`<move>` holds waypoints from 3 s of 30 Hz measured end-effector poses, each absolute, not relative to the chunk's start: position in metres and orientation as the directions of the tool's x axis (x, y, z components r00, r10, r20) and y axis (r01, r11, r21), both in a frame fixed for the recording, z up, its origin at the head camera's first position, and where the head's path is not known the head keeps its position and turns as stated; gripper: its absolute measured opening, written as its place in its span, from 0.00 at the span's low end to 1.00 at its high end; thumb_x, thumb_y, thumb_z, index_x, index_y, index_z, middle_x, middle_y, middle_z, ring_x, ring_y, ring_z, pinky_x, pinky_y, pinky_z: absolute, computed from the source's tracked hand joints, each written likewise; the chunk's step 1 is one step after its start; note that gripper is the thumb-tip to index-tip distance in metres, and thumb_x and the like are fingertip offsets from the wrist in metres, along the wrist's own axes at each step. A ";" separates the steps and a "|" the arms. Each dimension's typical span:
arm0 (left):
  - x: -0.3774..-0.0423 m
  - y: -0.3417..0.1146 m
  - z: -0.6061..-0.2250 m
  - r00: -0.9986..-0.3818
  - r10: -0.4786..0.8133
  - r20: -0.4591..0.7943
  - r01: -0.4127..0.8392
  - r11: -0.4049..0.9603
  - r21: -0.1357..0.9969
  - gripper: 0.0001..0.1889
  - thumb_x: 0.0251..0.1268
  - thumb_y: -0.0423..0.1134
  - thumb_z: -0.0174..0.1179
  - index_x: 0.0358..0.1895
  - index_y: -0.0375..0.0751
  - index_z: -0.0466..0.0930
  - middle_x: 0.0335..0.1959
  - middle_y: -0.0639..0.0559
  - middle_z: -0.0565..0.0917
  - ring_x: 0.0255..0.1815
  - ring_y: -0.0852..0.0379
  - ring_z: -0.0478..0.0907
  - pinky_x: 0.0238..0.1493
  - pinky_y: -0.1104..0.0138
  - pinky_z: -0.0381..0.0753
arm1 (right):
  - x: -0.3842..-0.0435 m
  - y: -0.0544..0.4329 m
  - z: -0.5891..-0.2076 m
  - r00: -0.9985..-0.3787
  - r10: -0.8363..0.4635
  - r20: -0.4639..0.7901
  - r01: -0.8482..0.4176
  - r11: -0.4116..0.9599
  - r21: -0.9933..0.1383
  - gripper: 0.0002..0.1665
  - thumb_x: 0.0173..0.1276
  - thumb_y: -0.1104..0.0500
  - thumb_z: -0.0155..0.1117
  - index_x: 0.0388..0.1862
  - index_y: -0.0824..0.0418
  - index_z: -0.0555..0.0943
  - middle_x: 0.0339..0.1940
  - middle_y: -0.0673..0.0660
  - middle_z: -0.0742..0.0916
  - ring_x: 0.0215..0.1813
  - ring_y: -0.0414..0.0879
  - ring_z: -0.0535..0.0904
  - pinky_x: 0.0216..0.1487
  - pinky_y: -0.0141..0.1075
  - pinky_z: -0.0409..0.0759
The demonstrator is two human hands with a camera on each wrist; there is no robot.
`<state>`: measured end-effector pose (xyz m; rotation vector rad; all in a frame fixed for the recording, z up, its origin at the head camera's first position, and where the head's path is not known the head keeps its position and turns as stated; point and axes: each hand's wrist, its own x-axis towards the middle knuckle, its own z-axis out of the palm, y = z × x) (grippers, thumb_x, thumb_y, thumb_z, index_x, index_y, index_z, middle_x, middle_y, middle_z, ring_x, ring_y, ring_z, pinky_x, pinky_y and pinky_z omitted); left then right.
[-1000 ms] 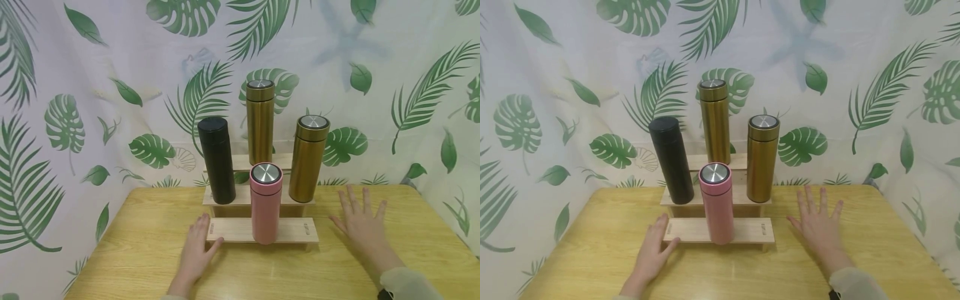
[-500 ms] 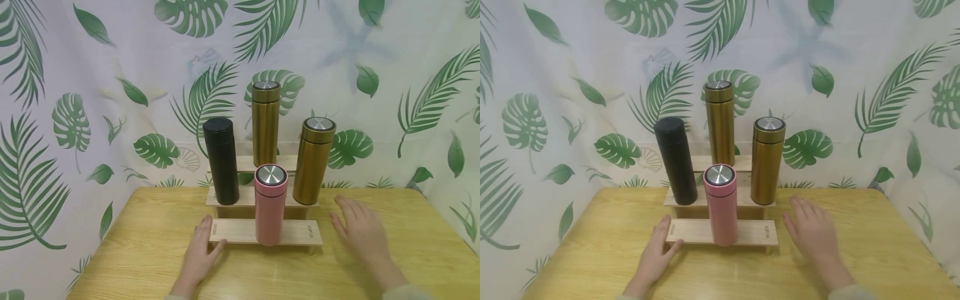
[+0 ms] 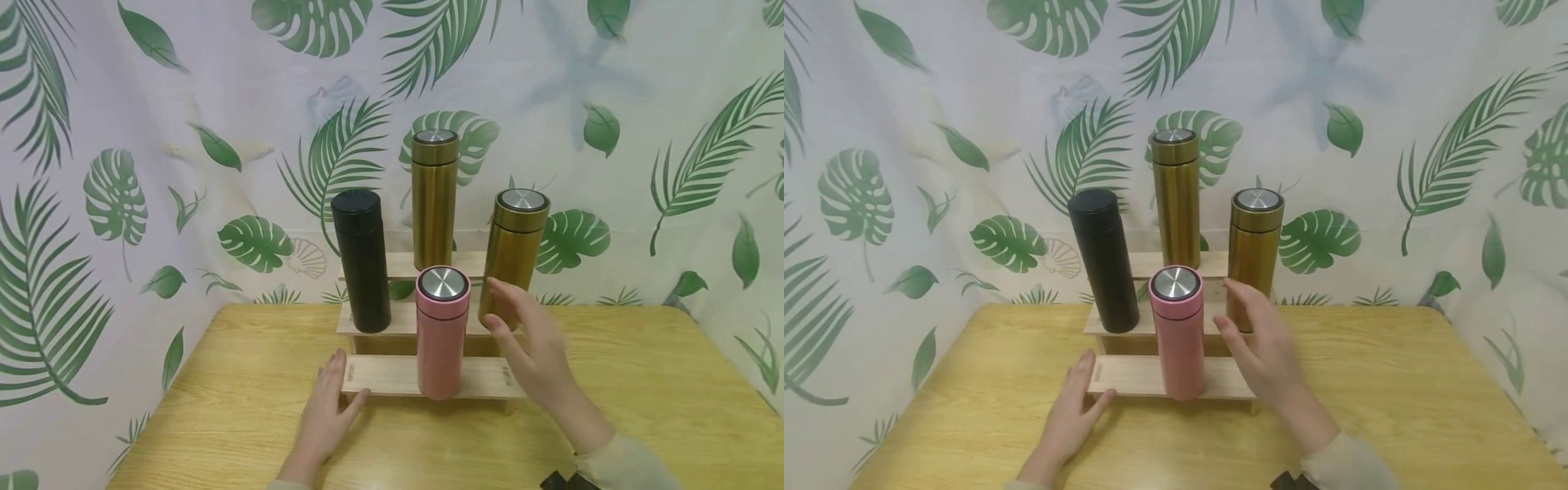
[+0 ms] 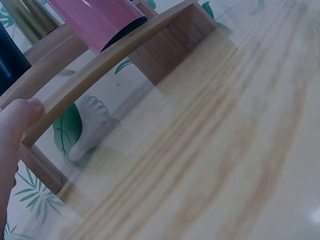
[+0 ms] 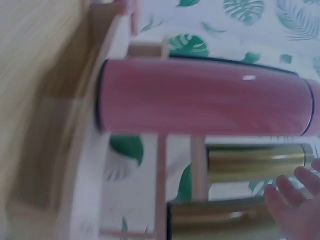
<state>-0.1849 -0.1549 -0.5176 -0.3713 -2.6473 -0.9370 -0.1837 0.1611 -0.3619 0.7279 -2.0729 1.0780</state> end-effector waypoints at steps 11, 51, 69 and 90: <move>-0.184 -0.155 -0.516 -0.929 0.132 0.347 0.325 0.743 0.586 0.44 0.67 0.64 0.49 0.76 0.39 0.47 0.75 0.44 0.53 0.75 0.46 0.49 0.73 0.52 0.47 | -0.193 0.124 -0.339 -0.744 -0.254 0.618 -0.666 0.358 -0.654 0.44 0.65 0.50 0.66 0.76 0.46 0.56 0.75 0.50 0.62 0.71 0.52 0.61 0.64 0.57 0.68; -0.183 -0.151 -0.518 -0.940 0.111 0.323 0.300 0.717 0.629 0.44 0.66 0.63 0.51 0.76 0.40 0.46 0.76 0.44 0.53 0.74 0.44 0.50 0.72 0.49 0.47 | -0.196 0.111 -0.350 -0.685 -0.151 0.713 -0.688 0.455 -0.565 0.40 0.53 0.59 0.77 0.65 0.54 0.71 0.62 0.55 0.77 0.60 0.51 0.74 0.54 0.50 0.79; -0.181 -0.149 -0.515 -0.943 0.112 0.313 0.296 0.712 0.637 0.45 0.66 0.63 0.50 0.76 0.37 0.47 0.75 0.43 0.53 0.74 0.42 0.50 0.72 0.48 0.48 | -0.170 0.141 -0.339 -0.493 -0.139 0.859 -0.821 0.401 -0.406 0.41 0.64 0.36 0.57 0.61 0.68 0.73 0.60 0.63 0.78 0.61 0.49 0.74 0.59 0.28 0.74; -0.183 -0.152 -0.518 -0.949 0.105 0.298 0.280 0.715 0.641 0.46 0.65 0.66 0.49 0.76 0.41 0.44 0.76 0.43 0.52 0.74 0.41 0.49 0.72 0.47 0.48 | -0.153 0.249 -0.346 -0.580 0.048 0.813 -0.614 0.630 -0.475 0.34 0.62 0.52 0.70 0.62 0.67 0.74 0.59 0.59 0.79 0.54 0.28 0.72 0.47 0.14 0.69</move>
